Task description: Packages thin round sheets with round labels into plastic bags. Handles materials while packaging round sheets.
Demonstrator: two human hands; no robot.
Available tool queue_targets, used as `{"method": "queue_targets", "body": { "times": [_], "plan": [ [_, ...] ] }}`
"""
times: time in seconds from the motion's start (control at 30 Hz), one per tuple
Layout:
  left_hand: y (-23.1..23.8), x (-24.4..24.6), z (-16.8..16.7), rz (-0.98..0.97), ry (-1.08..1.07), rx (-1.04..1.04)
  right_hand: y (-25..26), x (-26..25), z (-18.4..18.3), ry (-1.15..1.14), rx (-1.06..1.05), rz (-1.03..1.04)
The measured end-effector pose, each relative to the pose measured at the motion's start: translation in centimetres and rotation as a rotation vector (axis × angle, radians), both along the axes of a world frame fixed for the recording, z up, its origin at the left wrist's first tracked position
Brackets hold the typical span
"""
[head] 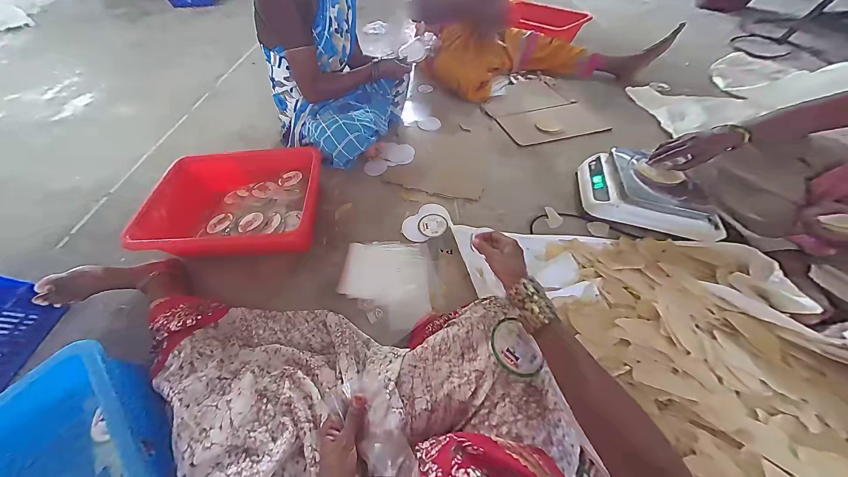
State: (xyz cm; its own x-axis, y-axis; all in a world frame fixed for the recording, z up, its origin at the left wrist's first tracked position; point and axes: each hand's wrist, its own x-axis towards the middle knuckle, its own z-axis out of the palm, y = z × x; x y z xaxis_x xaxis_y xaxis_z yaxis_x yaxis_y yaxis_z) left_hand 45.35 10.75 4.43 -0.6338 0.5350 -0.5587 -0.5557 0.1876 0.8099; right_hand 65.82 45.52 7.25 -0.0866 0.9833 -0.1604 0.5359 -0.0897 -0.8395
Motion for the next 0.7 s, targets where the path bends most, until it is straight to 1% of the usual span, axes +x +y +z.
{"method": "queue_targets", "body": {
  "times": [0.1, 0.2, 0.23, 0.3, 0.37, 0.43, 0.53, 0.7],
  "plan": [
    [0.3, 0.2, 0.2, -0.008, -0.001, -0.02, -6.5, 4.4, 1.0, -0.173, 0.05, 0.128],
    [0.8, 0.6, 0.6, -0.004, -0.008, -0.009, -13.3, 7.4, 1.2, -0.266, 0.115, 0.111],
    [0.9, 0.7, 0.7, -0.008, -0.011, -0.009, -15.0, 8.0, 1.0, -0.289, 0.132, 0.098],
    [1.1, 0.9, 0.7, -0.024, -0.015, 0.006, -17.4, 8.6, 0.6, -0.279, 0.093, 0.048],
    [1.2, 1.0, 0.7, -0.044, -0.016, 0.029, -18.2, 8.7, 0.2, -0.171, 0.023, -0.026],
    [1.1, 1.1, 1.0, -0.058, -0.015, 0.05, -17.7, 8.5, 0.2, -0.002, 0.014, -0.114],
    [0.6, 1.3, 1.7, -0.065, -0.002, 0.061, -16.0, 7.5, 1.8, 0.278, 0.03, -0.233],
    [-0.5, 1.3, 1.2, -0.07, 0.018, 0.024, -12.6, 6.4, 3.6, 0.514, 0.031, -0.357]
  ]
}}
